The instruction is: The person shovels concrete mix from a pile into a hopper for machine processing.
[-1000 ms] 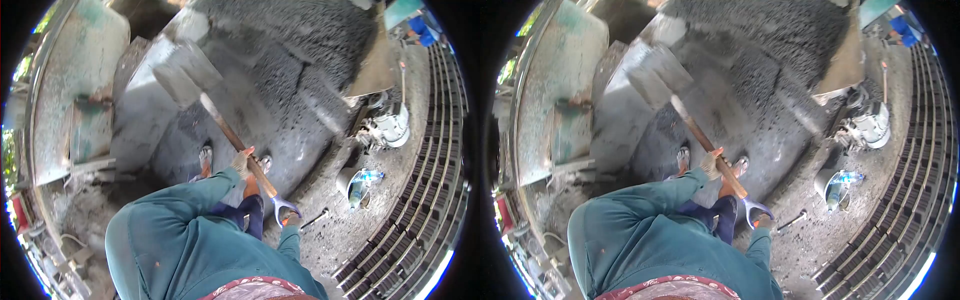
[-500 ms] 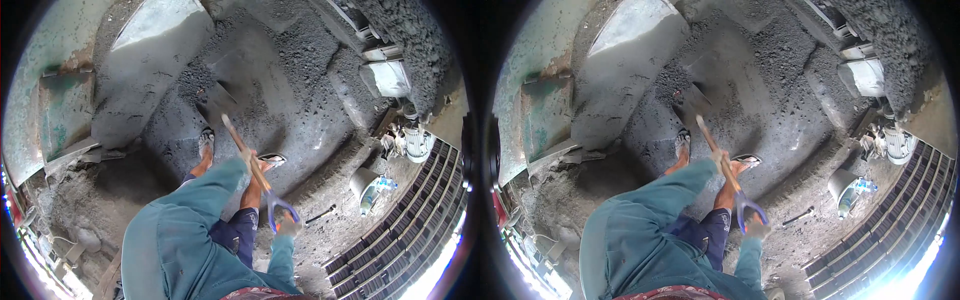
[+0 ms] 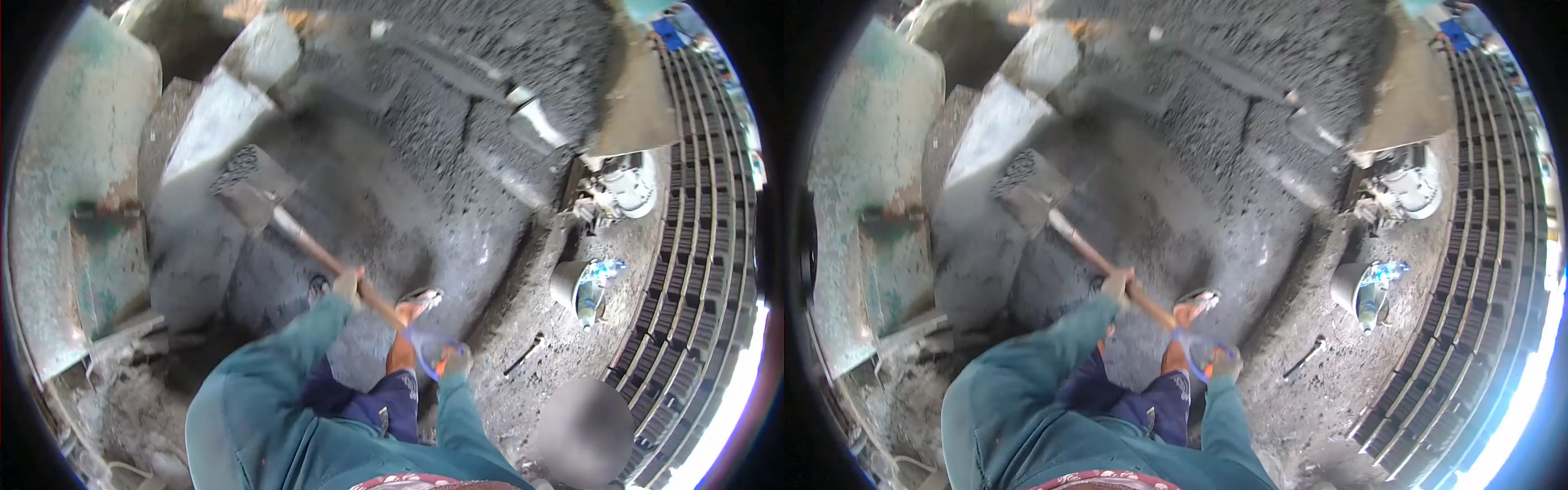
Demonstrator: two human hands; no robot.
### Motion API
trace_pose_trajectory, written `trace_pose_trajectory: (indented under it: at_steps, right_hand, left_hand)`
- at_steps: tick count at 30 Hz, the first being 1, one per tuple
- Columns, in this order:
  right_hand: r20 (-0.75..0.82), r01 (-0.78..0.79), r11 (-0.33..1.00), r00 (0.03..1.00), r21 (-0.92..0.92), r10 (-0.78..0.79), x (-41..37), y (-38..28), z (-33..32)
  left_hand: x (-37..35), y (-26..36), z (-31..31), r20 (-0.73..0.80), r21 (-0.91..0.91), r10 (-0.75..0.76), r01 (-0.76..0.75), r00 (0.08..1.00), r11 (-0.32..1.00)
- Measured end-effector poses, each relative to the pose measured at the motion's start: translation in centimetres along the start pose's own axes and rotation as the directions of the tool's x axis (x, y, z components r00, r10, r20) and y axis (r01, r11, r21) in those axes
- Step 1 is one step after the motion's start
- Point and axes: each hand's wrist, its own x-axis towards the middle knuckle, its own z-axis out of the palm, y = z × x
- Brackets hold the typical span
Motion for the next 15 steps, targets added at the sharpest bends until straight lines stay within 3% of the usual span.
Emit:
trace_pose_trajectory:
  at_steps: [1,2,4,7,8,11,13,15]
  right_hand:
    - [0.093,-0.003,0.999,0.996,-0.051,0.008,0.7,1.8,-2.9]
    - [0.086,-0.133,0.989,0.987,-0.066,0.139,1.5,3.9,-5.1]
    - [0.105,-0.325,0.942,0.943,0.084,0.316,1.5,8.1,-8.0]
    - [0.023,-0.248,0.960,0.969,0.131,0.248,-1.4,12.7,-10.2]
    - [-0.004,-0.243,0.956,0.969,0.163,0.247,-4.0,13.4,-10.6]
    - [-0.105,-0.222,0.937,0.961,0.269,0.257,-14.1,14.6,-15.0]
    - [-0.148,-0.172,0.900,0.957,0.400,0.249,-21.7,13.7,-14.4]
    - [-0.110,-0.127,0.841,0.970,0.526,0.215,-26.7,13.2,-13.3]
  left_hand:
    - [-6.4,0.4,1.6,0.131,-0.025,-0.063,0.067,0.989,0.997]
    - [-9.7,0.0,1.9,0.177,-0.038,-0.014,0.021,0.984,0.999]
    - [-15.6,0.6,2.8,0.349,0.209,-0.030,-0.047,0.937,0.977]
    - [-20.7,0.9,4.2,0.498,0.507,0.001,-0.292,0.867,0.811]
    - [-21.9,1.1,4.4,0.545,0.538,-0.108,-0.247,0.832,0.806]
    - [-19.6,-1.8,2.4,0.480,0.515,-0.437,0.158,0.761,0.843]
    - [-18.2,-4.7,1.1,0.330,0.473,-0.463,0.280,0.823,0.835]
    - [-16.8,-7.1,0.3,0.275,0.586,-0.510,0.278,0.815,0.761]
